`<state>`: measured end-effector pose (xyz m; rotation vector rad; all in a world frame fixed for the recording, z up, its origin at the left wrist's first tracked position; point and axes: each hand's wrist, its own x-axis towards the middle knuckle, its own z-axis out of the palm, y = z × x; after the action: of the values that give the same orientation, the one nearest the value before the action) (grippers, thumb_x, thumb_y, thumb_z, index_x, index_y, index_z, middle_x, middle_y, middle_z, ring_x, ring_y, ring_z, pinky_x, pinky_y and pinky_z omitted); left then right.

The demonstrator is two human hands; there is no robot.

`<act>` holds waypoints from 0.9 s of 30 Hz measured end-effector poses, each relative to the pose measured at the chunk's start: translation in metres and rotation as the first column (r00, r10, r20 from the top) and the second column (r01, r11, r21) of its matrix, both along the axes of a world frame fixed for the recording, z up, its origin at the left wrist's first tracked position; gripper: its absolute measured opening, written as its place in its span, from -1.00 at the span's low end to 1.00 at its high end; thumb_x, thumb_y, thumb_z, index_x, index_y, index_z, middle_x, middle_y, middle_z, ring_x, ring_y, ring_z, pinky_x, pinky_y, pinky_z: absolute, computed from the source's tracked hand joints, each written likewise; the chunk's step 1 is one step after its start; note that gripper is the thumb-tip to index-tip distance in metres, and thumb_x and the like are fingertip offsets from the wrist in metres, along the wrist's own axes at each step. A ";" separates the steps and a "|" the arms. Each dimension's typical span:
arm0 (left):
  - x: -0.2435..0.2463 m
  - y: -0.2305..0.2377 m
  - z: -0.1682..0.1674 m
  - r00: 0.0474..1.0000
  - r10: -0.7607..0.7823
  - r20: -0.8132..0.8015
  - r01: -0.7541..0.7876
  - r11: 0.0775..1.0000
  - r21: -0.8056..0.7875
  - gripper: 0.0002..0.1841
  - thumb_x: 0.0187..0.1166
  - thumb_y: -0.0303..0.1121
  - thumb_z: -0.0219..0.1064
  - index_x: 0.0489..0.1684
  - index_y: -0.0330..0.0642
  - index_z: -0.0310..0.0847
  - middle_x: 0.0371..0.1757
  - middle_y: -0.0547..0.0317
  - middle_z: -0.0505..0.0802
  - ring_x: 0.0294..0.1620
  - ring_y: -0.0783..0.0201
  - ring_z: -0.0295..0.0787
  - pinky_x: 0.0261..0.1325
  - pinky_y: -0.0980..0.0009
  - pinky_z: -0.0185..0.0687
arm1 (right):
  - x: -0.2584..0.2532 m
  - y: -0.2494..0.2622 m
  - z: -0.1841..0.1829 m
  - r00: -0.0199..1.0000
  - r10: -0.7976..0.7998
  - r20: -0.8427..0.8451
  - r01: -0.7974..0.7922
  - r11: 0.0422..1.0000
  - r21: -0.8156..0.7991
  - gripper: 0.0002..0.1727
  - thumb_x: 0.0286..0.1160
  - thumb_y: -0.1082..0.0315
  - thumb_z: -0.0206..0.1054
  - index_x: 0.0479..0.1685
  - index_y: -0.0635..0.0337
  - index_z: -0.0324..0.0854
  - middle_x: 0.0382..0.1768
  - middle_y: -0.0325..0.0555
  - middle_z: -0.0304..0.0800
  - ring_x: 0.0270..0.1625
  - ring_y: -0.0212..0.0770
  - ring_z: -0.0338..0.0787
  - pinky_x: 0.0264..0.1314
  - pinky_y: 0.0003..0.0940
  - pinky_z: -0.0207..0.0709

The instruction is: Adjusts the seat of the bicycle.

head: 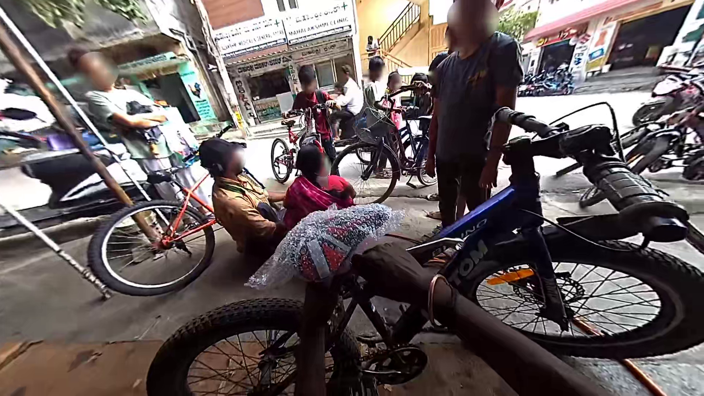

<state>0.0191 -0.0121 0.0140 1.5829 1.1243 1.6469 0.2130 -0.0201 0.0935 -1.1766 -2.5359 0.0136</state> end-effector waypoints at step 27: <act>-0.002 -0.013 -0.003 0.995 -0.020 0.093 0.007 0.990 0.137 -0.47 0.29 -0.37 0.53 0.10 -0.64 0.50 -0.13 0.01 0.83 -0.09 0.47 0.78 0.10 0.55 0.70 | -0.017 -0.011 -0.059 0.860 0.059 -0.506 -0.044 0.998 0.041 -0.56 0.79 0.07 0.05 -0.33 0.15 0.67 -0.58 -0.13 0.62 -0.46 -0.14 0.69 -0.34 -0.08 0.53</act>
<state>0.0172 -0.0249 0.0108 1.5749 0.9684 1.8038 0.1964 -0.0310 0.0346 -0.9391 -2.0869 0.2664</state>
